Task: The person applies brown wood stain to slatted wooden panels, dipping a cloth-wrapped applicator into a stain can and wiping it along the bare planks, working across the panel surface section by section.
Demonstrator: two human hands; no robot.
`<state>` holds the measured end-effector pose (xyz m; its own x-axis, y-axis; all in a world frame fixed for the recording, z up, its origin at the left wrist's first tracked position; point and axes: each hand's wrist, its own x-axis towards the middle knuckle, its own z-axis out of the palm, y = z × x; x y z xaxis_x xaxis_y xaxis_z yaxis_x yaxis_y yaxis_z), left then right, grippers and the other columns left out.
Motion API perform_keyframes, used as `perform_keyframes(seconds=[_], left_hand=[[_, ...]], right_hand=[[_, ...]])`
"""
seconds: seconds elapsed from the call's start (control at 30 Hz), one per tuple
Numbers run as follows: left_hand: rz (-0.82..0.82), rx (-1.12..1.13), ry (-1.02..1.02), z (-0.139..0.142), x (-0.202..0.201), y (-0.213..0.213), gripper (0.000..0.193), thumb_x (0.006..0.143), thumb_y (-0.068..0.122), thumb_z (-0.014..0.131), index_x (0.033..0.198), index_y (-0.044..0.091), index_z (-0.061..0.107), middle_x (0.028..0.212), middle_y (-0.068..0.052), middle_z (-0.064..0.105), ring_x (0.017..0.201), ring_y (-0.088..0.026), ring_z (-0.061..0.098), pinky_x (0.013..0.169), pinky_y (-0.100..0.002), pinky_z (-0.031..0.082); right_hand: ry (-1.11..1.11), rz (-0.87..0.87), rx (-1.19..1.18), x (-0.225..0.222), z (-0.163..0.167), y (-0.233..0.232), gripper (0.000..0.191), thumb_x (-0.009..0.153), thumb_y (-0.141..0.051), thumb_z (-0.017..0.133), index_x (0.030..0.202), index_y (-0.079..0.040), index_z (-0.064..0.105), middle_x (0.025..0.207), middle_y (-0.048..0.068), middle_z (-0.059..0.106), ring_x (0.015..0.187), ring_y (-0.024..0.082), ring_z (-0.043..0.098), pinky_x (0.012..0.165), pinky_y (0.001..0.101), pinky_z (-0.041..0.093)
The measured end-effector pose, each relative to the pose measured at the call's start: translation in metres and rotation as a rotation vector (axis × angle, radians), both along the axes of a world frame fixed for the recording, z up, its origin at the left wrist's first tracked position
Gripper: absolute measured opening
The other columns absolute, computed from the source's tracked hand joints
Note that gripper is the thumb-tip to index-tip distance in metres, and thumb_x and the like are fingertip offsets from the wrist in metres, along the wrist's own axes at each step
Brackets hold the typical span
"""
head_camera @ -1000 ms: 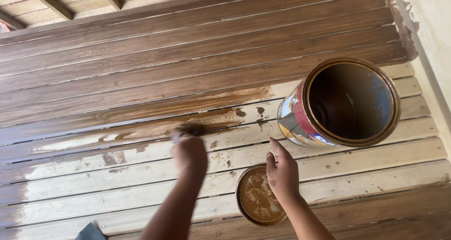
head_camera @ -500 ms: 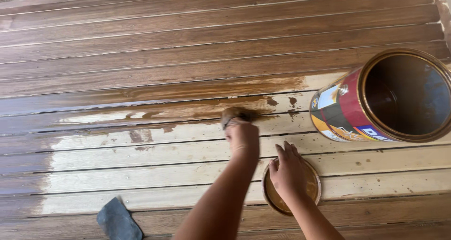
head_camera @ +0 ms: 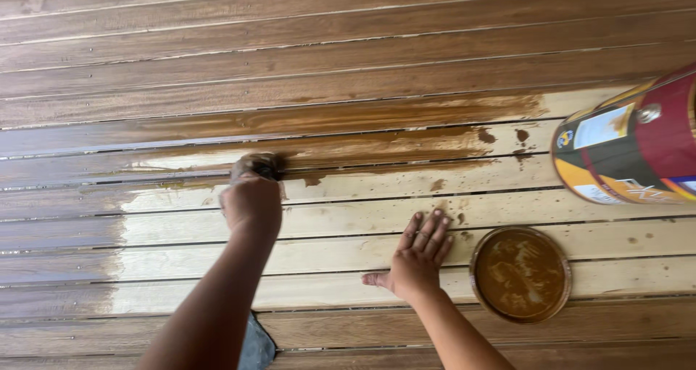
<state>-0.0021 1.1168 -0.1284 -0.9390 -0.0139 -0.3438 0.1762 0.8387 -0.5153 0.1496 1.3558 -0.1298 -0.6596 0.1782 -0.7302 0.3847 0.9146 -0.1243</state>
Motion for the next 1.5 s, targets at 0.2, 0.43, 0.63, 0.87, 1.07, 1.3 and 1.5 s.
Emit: perform_keyframes(seconds=[0.2,0.43,0.63,0.87,1.07,1.3,1.5], left_hand=[[0.105,0.14,-0.046,0.025,-0.007,-0.046,0.024,0.097,0.021,0.057,0.109,0.008,0.073,0.103,-0.01,0.074,0.087,-0.026,0.074,0.062,-0.042,0.056],[0.844,0.941,-0.108,0.048,-0.001,-0.074,0.034,0.09,0.005,0.051,0.118,0.007,0.069,0.093,-0.026,0.08,0.077,-0.037,0.077,0.068,-0.049,0.059],[0.52,0.514,-0.1,0.057,0.004,-0.06,0.023,0.09,0.01,0.059,0.108,0.002,0.072,0.096,-0.022,0.075,0.083,-0.035,0.073,0.067,-0.042,0.057],[0.213,0.385,-0.042,0.048,0.019,0.026,0.026,0.098,0.016,0.059,0.106,-0.006,0.07,0.097,-0.022,0.074,0.08,-0.027,0.077,0.06,-0.035,0.064],[0.139,0.339,-0.263,0.034,0.017,0.15,0.011,0.094,0.016,0.067,0.096,0.012,0.077,0.09,-0.008,0.076,0.075,-0.017,0.074,0.047,-0.028,0.051],[0.024,0.401,-0.357,0.062,0.009,0.266,0.015,0.09,0.024,0.072,0.092,0.011,0.078,0.085,-0.008,0.074,0.073,-0.016,0.066,0.042,-0.026,0.042],[0.001,0.52,-0.381,0.071,0.01,0.237,0.016,0.093,0.024,0.067,0.096,0.013,0.078,0.095,-0.011,0.075,0.083,-0.021,0.07,0.057,-0.031,0.051]], right_hand=[[-0.106,-0.046,0.009,-0.008,0.006,-0.003,0.174,0.056,-0.079,0.083,0.147,0.013,-0.033,0.147,0.048,-0.039,0.136,0.062,-0.039,0.111,0.0725,-0.017],[-0.161,-0.063,0.088,-0.014,0.009,-0.008,0.174,0.054,-0.078,0.084,0.149,0.009,-0.033,0.149,0.046,-0.039,0.138,0.059,-0.039,0.114,0.0712,-0.016],[-0.187,-0.091,0.077,-0.017,0.008,-0.007,0.176,0.054,-0.076,0.086,0.148,0.012,-0.034,0.148,0.047,-0.04,0.137,0.059,-0.041,0.112,0.0711,-0.015],[-0.202,-0.112,0.051,-0.022,0.014,-0.008,0.178,0.053,-0.079,0.086,0.148,0.011,-0.035,0.148,0.046,-0.042,0.138,0.06,-0.041,0.112,0.0721,-0.016],[-0.182,-0.032,0.192,-0.005,-0.024,-0.005,0.153,0.074,-0.075,0.071,0.154,0.009,-0.029,0.154,0.045,-0.036,0.142,0.06,-0.034,0.112,0.0699,-0.013],[0.11,-0.004,0.436,0.012,-0.065,0.005,0.128,0.089,-0.069,0.054,0.155,0.006,-0.026,0.156,0.041,-0.034,0.144,0.058,-0.031,0.113,0.0707,-0.013],[0.093,0.011,0.331,0.005,-0.045,-0.003,0.144,0.077,-0.075,0.065,0.154,0.006,-0.026,0.155,0.044,-0.033,0.144,0.06,-0.03,0.114,0.0713,-0.011]])
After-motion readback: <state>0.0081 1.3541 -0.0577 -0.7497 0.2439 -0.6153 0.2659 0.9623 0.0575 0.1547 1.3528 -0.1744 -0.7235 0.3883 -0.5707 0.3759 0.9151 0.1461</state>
